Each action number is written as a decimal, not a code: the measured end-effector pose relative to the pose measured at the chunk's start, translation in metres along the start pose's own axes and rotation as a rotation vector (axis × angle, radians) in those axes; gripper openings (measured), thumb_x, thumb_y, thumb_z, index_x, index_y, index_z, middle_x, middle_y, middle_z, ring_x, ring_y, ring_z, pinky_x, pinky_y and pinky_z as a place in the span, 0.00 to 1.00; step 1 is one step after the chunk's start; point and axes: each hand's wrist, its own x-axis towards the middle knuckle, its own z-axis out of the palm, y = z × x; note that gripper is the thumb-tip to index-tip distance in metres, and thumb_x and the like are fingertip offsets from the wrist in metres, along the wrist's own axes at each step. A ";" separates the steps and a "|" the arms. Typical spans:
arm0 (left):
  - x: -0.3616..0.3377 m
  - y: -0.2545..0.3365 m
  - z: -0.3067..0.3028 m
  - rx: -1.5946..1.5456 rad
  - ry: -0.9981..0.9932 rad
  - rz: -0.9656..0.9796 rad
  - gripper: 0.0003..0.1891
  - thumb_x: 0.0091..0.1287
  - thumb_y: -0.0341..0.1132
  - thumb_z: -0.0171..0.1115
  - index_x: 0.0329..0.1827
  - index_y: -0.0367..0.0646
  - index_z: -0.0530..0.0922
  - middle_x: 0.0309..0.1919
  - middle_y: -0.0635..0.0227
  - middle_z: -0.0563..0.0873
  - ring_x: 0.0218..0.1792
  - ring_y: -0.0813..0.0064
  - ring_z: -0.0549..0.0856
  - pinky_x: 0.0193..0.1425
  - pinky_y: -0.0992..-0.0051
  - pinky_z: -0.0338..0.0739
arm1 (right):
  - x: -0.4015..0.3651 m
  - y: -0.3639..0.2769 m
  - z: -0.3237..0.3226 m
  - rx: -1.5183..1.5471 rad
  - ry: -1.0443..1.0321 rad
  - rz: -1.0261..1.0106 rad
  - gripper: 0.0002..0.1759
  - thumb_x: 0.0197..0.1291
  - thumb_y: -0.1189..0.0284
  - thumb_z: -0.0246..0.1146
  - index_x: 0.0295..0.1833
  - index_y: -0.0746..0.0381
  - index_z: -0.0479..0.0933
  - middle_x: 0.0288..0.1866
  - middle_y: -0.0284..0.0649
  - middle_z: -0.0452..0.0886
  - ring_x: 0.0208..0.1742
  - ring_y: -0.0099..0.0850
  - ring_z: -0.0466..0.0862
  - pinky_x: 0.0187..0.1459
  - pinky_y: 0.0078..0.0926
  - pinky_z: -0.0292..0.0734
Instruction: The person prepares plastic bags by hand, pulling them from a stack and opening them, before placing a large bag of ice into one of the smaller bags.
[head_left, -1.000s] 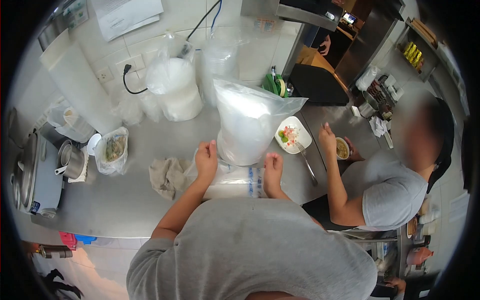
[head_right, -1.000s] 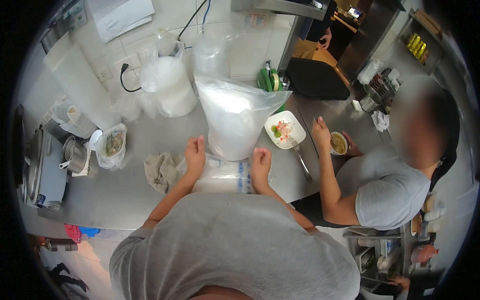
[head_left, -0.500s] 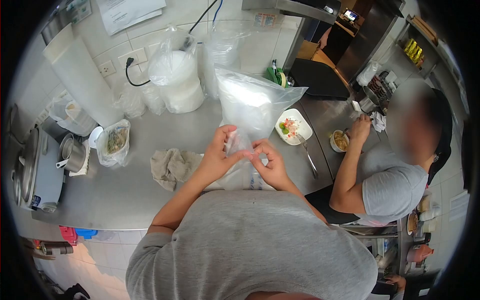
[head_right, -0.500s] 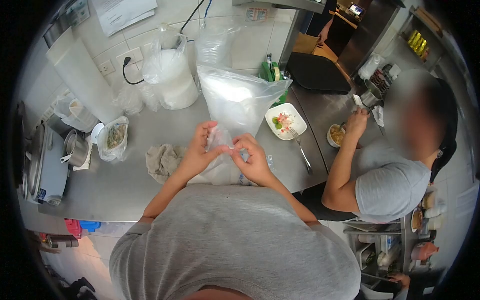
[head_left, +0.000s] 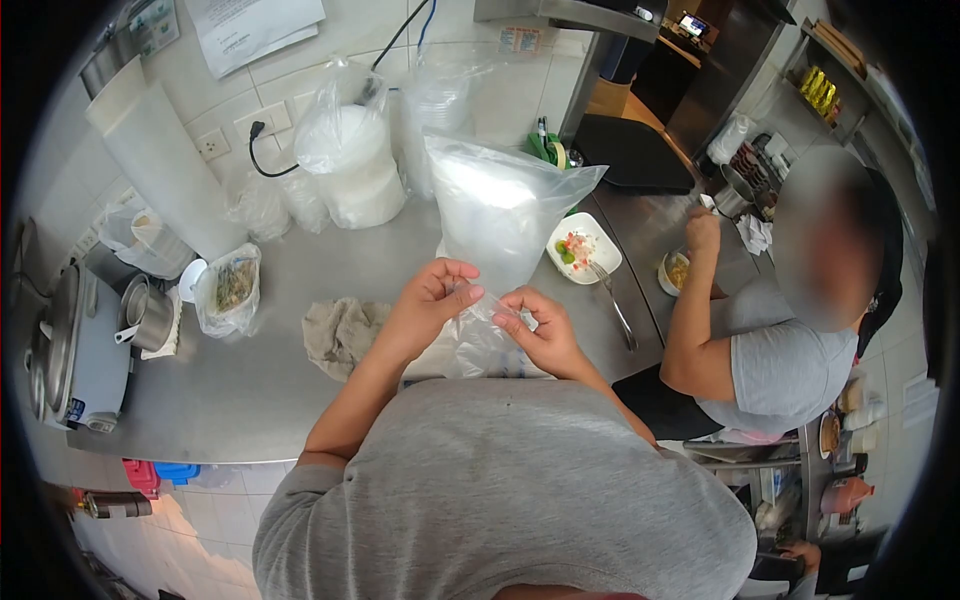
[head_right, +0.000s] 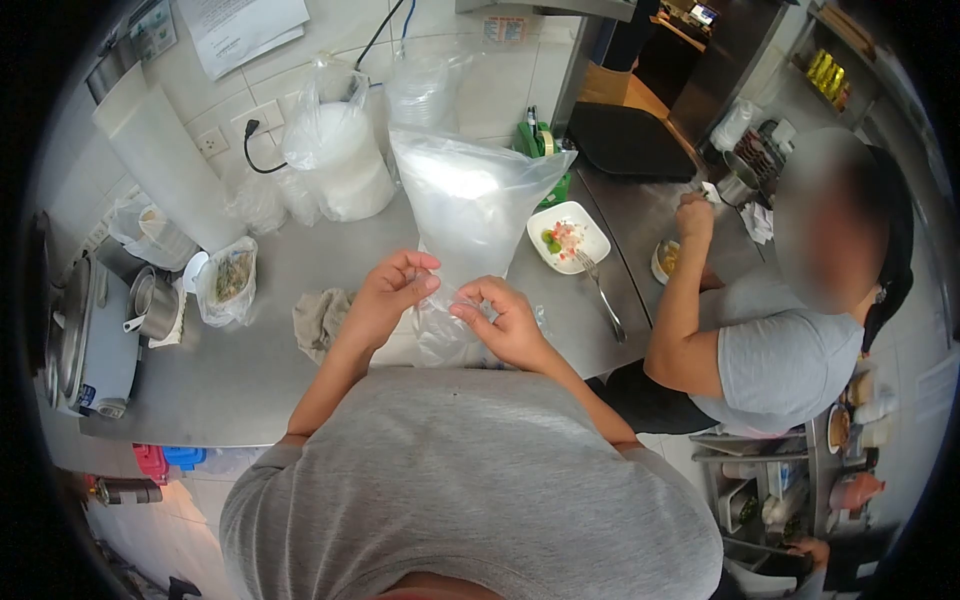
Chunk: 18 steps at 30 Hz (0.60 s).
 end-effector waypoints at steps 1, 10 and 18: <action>0.002 -0.004 -0.002 0.029 0.001 -0.035 0.13 0.62 0.30 0.62 0.48 0.39 0.73 0.32 0.75 0.79 0.33 0.88 0.75 0.37 0.87 0.69 | -0.001 0.001 -0.001 -0.033 -0.006 -0.011 0.05 0.55 0.77 0.63 0.37 0.63 0.75 0.33 0.35 0.77 0.36 0.24 0.76 0.38 0.20 0.70; 0.000 -0.005 -0.001 0.095 -0.138 -0.172 0.07 0.63 0.33 0.62 0.39 0.39 0.78 0.29 0.77 0.79 0.30 0.89 0.74 0.34 0.86 0.67 | -0.004 -0.009 -0.011 -0.198 0.168 -0.001 0.05 0.52 0.76 0.65 0.35 0.62 0.76 0.29 0.37 0.77 0.33 0.31 0.76 0.38 0.25 0.69; -0.015 0.029 -0.026 0.215 -0.021 0.167 0.05 0.63 0.29 0.60 0.39 0.39 0.77 0.28 0.78 0.77 0.30 0.88 0.71 0.36 0.85 0.67 | 0.001 -0.013 -0.050 -0.553 0.129 -0.160 0.07 0.49 0.77 0.64 0.36 0.62 0.75 0.32 0.40 0.77 0.37 0.37 0.75 0.48 0.32 0.65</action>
